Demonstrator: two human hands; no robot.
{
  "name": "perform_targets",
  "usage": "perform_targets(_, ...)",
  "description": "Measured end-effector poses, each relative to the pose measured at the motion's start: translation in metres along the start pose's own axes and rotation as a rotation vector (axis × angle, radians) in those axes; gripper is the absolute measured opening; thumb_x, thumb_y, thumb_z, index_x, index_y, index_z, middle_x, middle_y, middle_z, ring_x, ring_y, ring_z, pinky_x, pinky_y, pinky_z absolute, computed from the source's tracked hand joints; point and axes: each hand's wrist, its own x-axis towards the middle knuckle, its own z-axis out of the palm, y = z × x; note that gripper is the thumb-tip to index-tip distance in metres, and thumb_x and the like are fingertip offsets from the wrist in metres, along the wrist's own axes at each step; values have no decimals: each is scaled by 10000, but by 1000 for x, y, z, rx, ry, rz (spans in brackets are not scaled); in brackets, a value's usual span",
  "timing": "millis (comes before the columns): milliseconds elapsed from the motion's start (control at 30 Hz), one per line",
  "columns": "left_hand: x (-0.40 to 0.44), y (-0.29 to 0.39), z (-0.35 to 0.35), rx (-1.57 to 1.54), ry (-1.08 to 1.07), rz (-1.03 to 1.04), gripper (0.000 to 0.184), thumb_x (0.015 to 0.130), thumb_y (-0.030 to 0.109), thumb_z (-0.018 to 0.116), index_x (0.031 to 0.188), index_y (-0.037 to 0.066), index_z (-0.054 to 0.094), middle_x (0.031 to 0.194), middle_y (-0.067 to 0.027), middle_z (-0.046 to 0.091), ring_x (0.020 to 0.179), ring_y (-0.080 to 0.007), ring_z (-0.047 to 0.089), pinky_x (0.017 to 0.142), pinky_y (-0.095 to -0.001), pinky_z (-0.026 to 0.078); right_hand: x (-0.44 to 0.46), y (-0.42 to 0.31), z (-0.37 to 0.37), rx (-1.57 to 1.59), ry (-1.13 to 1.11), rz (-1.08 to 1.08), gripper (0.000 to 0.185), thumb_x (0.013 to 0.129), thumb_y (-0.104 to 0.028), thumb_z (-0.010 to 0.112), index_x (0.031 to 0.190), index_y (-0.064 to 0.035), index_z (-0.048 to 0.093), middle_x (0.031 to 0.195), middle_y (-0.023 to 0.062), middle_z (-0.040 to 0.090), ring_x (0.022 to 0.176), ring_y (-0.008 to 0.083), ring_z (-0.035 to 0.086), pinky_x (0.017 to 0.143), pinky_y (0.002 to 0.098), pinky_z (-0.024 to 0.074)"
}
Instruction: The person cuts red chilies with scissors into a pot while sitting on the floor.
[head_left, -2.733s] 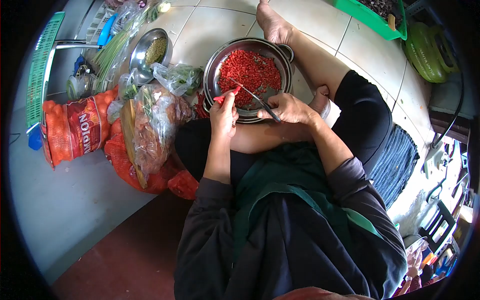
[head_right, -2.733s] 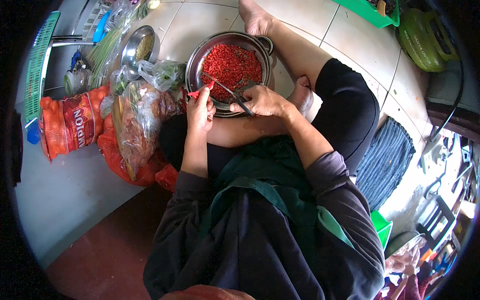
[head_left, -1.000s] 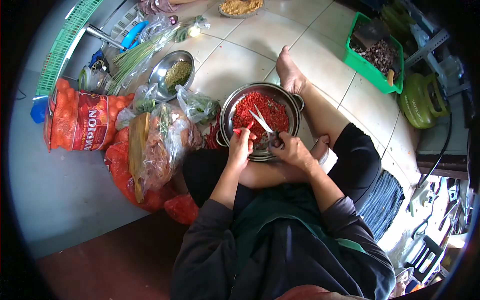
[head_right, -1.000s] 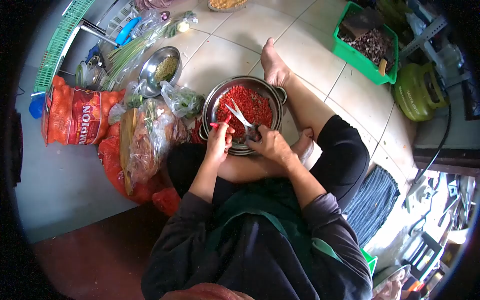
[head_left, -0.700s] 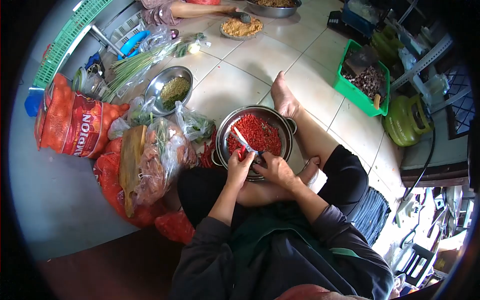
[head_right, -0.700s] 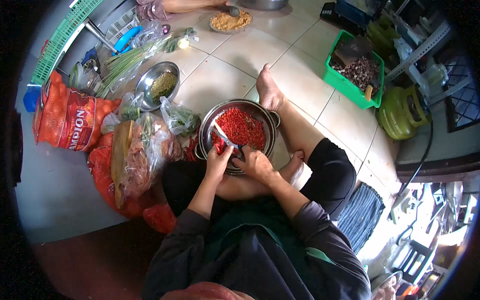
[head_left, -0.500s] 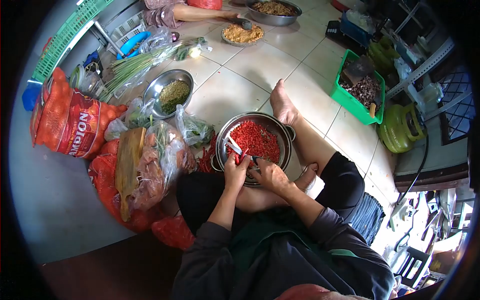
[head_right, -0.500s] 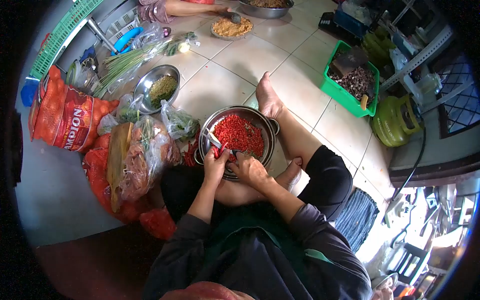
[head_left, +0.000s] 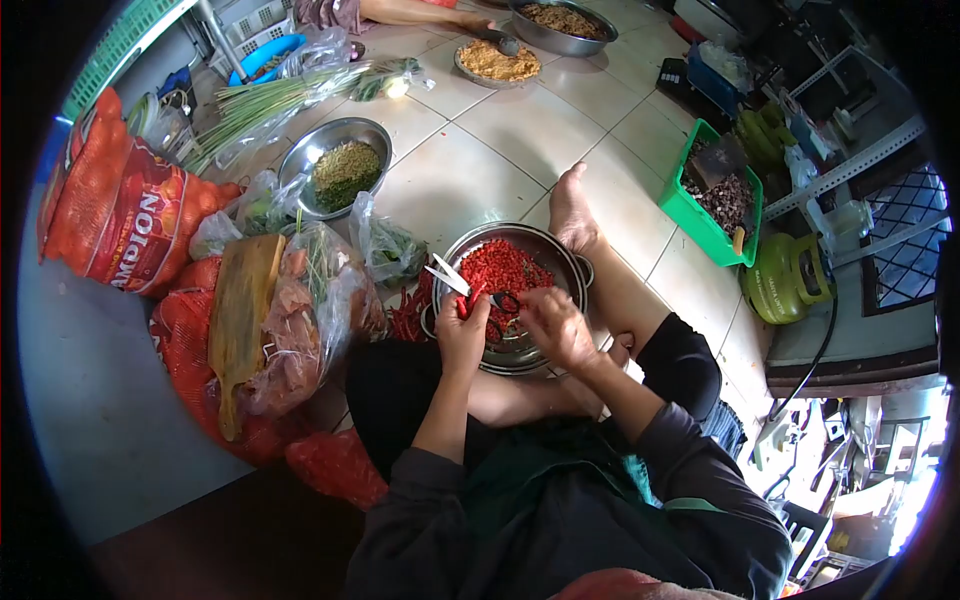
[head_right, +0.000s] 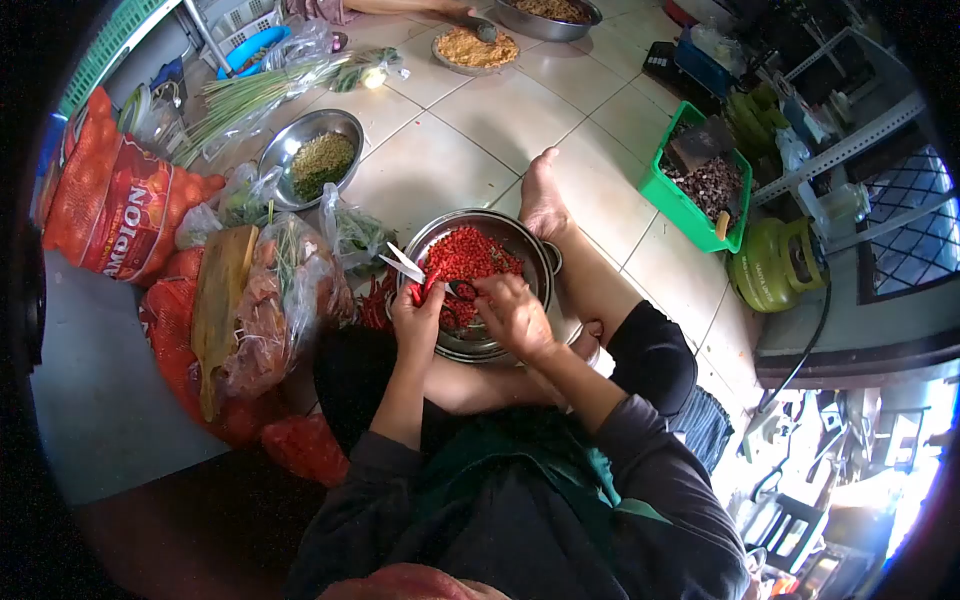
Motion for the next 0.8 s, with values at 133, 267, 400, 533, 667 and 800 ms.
perform_targets(133, -4, 8, 0, -46, -67, -80, 159, 858, 144, 637, 925, 4, 599, 769, -36, 620, 686, -101, 548, 640, -261, 453, 58, 18, -8, 7, 116, -41, 202, 798, -66, 635, 989, -11, 601, 931, 174, 599, 847, 346, 581, 777, 398, 473)
perform_targets(267, -6, 7, 2, -73, -126, -196, 150, 871, 144, 617, 911, 2, 589, 737, -10, 586, 649, -73, 512, 596, -238, 428, 112, 38, 2, 31, 89, 72, 215, 802, -103, 638, 990, 0, 617, 894, 173, 588, 830, 319, 597, 746, 394, 491)
perform_targets(400, -11, 7, 4, -192, -160, -281, 127, 872, 146, 616, 883, 24, 588, 700, 21, 539, 619, -42, 452, 554, -224, 381, 168, 84, 36, -2, 99, 16, 211, 804, -137, 637, 966, -3, 636, 915, 180, 605, 846, 321, 603, 781, 394, 497)
perform_targets(533, -17, 16, 3, -218, -185, -329, 148, 871, 160, 624, 928, 26, 598, 705, 29, 534, 625, -30, 452, 557, -209, 383, 219, 130, 73, -134, 13, -23, 232, 811, -185, 627, 974, -22, 652, 983, 188, 637, 950, 331, 601, 858, 399, 476)
perform_targets(667, -20, 31, -5, -332, -240, -422, 203, 871, 135, 624, 1033, 15, 599, 765, 13, 586, 663, -38, 505, 591, -214, 421, 264, 155, 108, -201, -162, 39, 285, 831, -216, 619, 1043, -28, 642, 1066, 195, 614, 1041, 326, 577, 918, 388, 455)
perform_targets(800, -19, 28, -12, -364, -272, -438, 237, 863, 70, 618, 1084, -6, 582, 905, -42, 636, 796, -70, 583, 701, -234, 471, 307, 170, 146, -271, -252, -7, 337, 848, -225, 611, 1121, -26, 602, 1166, 200, 567, 1088, 341, 552, 942, 394, 442)
